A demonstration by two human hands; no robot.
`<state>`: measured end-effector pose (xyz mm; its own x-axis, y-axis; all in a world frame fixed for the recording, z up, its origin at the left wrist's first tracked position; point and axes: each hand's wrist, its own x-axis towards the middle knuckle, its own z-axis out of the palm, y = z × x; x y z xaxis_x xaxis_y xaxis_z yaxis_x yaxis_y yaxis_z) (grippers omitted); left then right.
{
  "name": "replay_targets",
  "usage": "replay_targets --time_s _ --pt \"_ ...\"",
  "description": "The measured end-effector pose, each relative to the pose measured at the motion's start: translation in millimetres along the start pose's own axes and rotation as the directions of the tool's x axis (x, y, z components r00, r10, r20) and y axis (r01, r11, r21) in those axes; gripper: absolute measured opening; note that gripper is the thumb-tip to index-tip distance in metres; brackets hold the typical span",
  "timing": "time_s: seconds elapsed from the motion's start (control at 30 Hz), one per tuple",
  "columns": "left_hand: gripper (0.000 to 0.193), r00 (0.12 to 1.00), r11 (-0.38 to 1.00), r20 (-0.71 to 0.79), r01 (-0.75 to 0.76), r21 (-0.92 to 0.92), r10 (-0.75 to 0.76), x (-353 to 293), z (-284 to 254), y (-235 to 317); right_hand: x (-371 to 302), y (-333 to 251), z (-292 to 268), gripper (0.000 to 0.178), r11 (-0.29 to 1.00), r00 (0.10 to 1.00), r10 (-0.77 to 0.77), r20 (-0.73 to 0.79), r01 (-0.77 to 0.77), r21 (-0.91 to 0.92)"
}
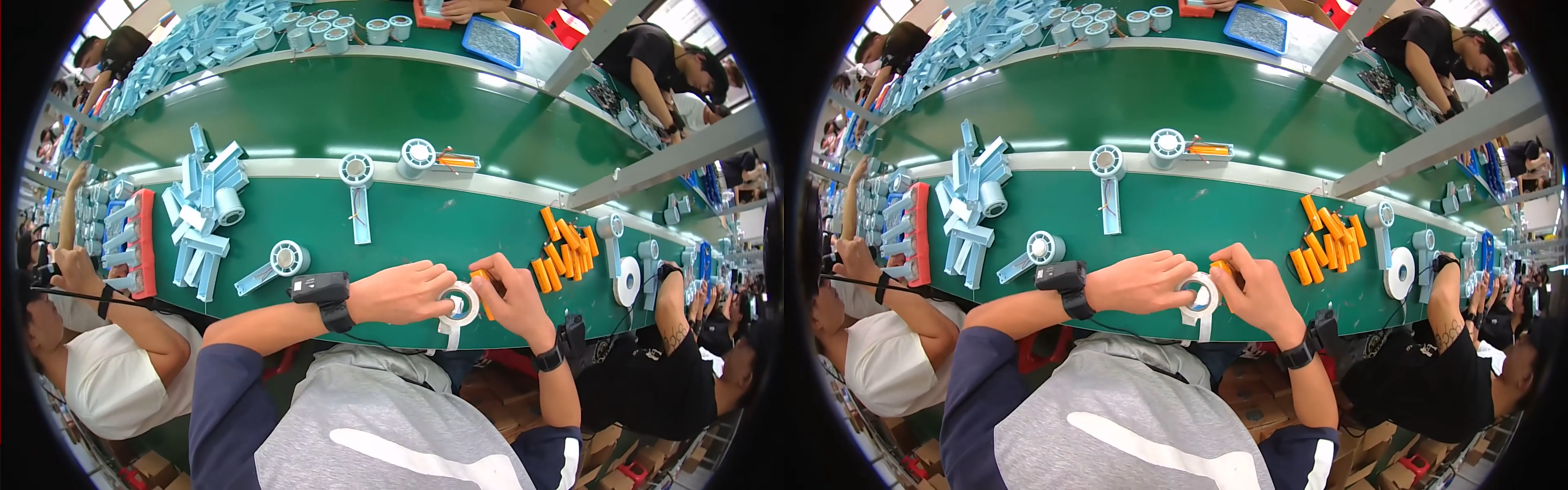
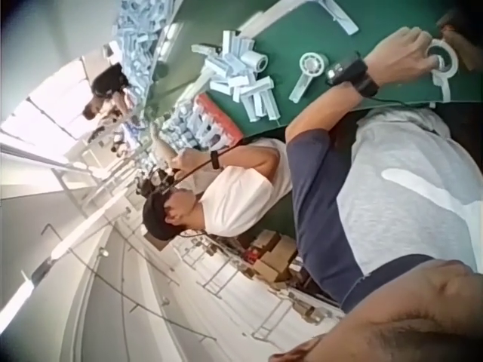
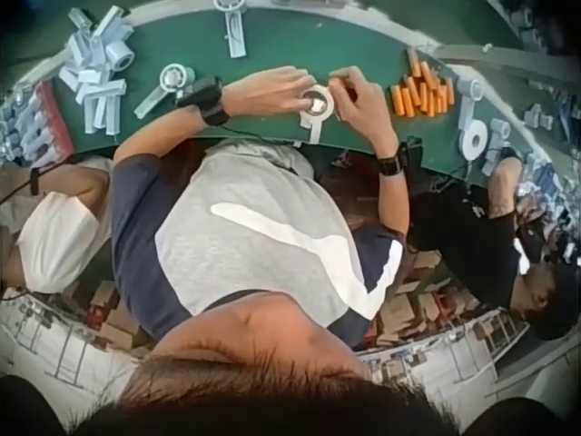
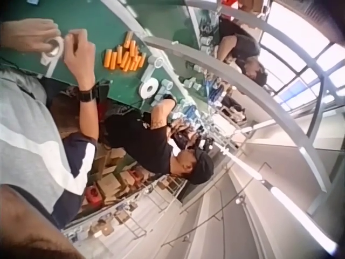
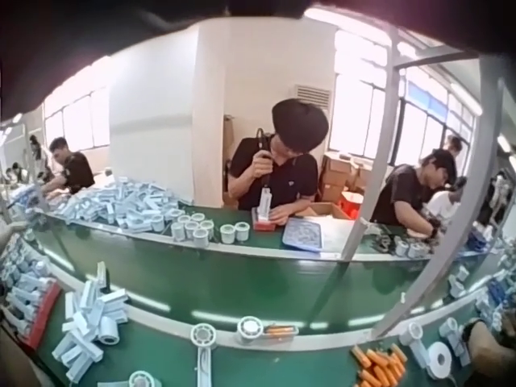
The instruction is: The person wraps tape around batteries by hand, places each battery into the handle of a fan casing, and sets the units aside.
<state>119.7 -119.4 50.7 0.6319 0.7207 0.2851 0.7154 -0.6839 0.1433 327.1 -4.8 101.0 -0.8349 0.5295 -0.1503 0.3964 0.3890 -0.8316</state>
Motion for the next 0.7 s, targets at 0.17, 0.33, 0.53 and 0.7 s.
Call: replay_targets --time_s 0.17,0.33,0.53,0.7 --pt "0.031 0.996 0.99 -0.075 -0.064 -0.125 0.055 3 -3 -6 -2 1 13 0.014 1.0 0.997 -0.015 -0.073 0.013 -0.028" --pt "0.035 0.982 0.973 0.02 -0.186 -0.141 0.19 9 -20 -9 -12 3 26 0.013 0.999 0.992 -0.03 -0.122 0.032 0.019" --pt "0.035 0.935 0.963 0.239 -0.236 -0.13 0.261 8 -22 -10 -23 4 63 0.014 0.986 0.949 -0.011 -0.315 -0.042 -0.162" --pt "0.033 0.948 0.926 0.077 -0.282 -0.252 0.31 12 -19 -14 -35 11 47 0.015 0.906 0.957 0.257 -0.135 -0.19 0.378"
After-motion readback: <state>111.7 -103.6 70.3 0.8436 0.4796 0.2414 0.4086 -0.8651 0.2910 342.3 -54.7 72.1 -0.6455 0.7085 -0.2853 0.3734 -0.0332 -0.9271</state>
